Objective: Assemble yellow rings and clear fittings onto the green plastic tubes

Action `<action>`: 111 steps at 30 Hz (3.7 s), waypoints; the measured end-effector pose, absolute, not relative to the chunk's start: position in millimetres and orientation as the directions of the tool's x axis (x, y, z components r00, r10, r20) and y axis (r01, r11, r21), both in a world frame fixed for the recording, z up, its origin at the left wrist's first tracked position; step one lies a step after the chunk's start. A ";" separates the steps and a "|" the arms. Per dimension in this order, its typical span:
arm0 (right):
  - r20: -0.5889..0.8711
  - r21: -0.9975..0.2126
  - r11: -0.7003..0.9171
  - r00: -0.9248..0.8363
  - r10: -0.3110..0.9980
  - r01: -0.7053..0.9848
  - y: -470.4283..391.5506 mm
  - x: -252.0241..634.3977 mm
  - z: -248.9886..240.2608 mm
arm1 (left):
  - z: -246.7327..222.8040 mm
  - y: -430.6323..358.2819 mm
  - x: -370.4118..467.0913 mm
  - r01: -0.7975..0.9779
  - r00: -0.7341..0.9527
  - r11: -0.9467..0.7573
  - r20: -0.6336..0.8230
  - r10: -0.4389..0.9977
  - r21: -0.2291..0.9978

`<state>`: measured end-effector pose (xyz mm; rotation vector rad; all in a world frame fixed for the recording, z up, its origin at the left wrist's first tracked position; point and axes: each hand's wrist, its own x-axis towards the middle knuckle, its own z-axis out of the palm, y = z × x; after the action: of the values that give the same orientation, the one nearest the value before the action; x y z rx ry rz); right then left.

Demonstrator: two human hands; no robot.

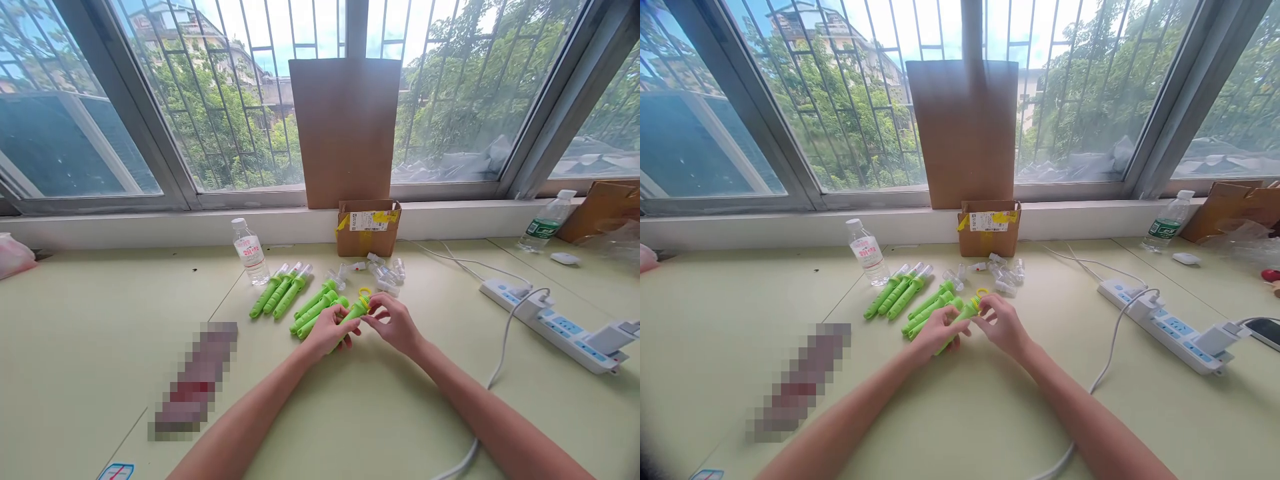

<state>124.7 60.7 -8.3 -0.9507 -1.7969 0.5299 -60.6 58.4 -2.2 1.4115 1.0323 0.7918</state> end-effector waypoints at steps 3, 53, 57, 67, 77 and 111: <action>0.565 -0.707 0.604 -0.219 0.796 0.370 61.4 126.0 -8.0 | 0.7 57.3 -60.6 0.145 0.376 0.072 -0.122 0.918 0.987; 0.568 -0.677 0.609 -0.233 0.789 0.413 67.4 126.5 -18.5 | 1.8 61.1 -62.2 0.251 0.484 0.007 -0.132 0.865 0.968; 0.586 -0.681 0.618 -0.213 0.782 0.393 66.1 124.2 -17.6 | -1.0 59.7 -61.5 0.281 0.412 0.024 -0.143 0.900 0.959; 0.578 -0.686 0.611 -0.215 0.787 0.394 62.8 124.5 -13.5 | 0.0 59.3 -63.2 0.153 0.433 0.042 -0.105 0.895 0.987; 0.571 -0.699 0.603 -0.206 0.794 0.385 62.1 124.0 -9.1 | 7.5 60.0 -66.9 0.161 0.551 0.045 -0.127 0.825 0.986; 0.625 -0.656 0.653 -0.213 0.751 0.379 59.3 118.8 -9.8 | 9.9 59.2 -66.4 0.253 0.488 0.016 -0.142 0.861 0.967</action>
<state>118.8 59.3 -9.8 -0.9020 -1.8263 0.4452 -66.4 59.2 9.9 1.5228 1.0086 0.6280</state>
